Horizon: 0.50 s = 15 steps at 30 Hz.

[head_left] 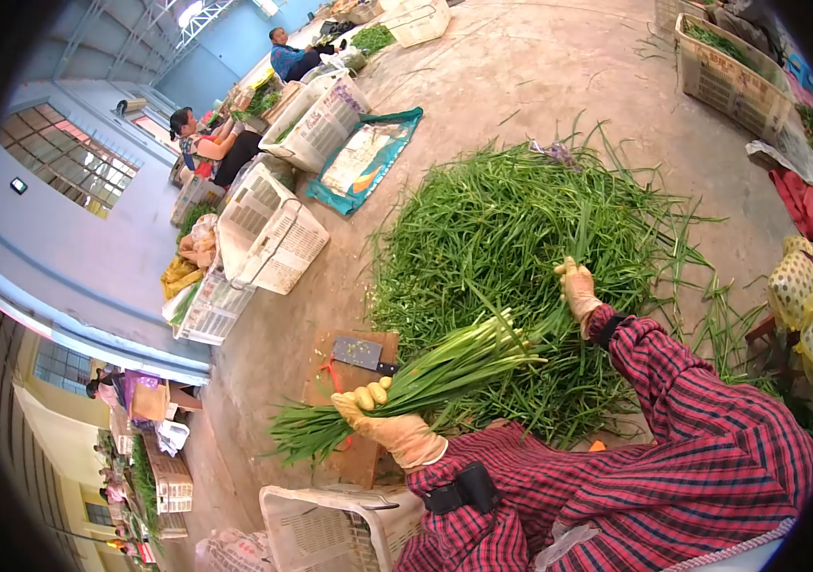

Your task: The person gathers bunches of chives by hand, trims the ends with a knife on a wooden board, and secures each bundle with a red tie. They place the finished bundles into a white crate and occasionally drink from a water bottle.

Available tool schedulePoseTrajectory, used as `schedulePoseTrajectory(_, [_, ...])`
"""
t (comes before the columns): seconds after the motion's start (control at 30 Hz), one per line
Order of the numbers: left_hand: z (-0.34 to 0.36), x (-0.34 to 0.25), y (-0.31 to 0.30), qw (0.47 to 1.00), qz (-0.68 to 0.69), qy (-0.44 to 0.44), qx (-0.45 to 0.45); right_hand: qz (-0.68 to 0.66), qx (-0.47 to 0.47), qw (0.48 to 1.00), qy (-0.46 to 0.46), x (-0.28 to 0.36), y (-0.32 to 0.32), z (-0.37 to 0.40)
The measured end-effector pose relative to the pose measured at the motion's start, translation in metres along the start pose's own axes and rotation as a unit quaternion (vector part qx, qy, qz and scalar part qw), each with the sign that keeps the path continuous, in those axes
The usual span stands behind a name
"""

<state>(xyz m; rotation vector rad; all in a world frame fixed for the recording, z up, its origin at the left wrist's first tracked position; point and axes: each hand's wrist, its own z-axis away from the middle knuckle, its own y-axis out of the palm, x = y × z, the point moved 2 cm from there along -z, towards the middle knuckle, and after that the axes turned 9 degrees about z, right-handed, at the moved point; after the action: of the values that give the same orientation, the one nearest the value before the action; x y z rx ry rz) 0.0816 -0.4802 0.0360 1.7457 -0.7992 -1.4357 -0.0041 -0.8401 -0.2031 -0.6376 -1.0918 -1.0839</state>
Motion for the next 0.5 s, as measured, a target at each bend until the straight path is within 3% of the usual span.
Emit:
schedulePoseTrajectory(0.03, [0.001, -0.002, 0.004, 1.000, 0.001, -0.001, -0.001, 0.029, 0.049, 0.998, 0.009, -0.004, -0.013, -0.002])
schedulePoseTrajectory(0.1, [0.002, -0.007, 0.012, 1.000, -0.003, -0.005, 0.000, 0.132, 0.234, 0.956, 0.116, -0.004, -0.022, 0.009])
schedulePoseTrajectory(0.17, [0.005, -0.003, 0.018, 1.000, 0.000, -0.005, -0.022, 0.098, 0.441, 0.885, 0.113, 0.013, -0.006, 0.055])
schedulePoseTrajectory(0.23, [0.003, 0.003, 0.017, 1.000, 0.006, -0.020, -0.020, 0.026, 0.512, 0.838, 0.186, 0.046, 0.011, 0.114])
schedulePoseTrajectory(0.3, [0.002, 0.001, 0.009, 0.998, 0.015, -0.060, -0.008, -0.012, 0.531, 0.823, 0.201, 0.063, 0.022, 0.132])
schedulePoseTrajectory(0.37, [0.018, -0.006, 0.033, 0.992, -0.022, -0.069, -0.106, -0.099, 0.491, 0.845, 0.184, 0.086, 0.029, 0.147])
schedulePoseTrajectory(0.4, [0.008, -0.006, 0.011, 0.990, -0.050, -0.108, -0.069, -0.023, 0.493, 0.855, 0.159, 0.091, 0.029, 0.138])
schedulePoseTrajectory(0.43, [0.003, -0.005, -0.001, 0.991, -0.050, -0.107, -0.070, -0.057, 0.480, 0.870, 0.096, 0.104, 0.035, 0.143])
schedulePoseTrajectory(0.5, [-0.004, -0.001, -0.021, 0.966, -0.212, -0.148, 0.011, -0.003, 0.425, 0.897, 0.124, 0.119, 0.042, 0.146])
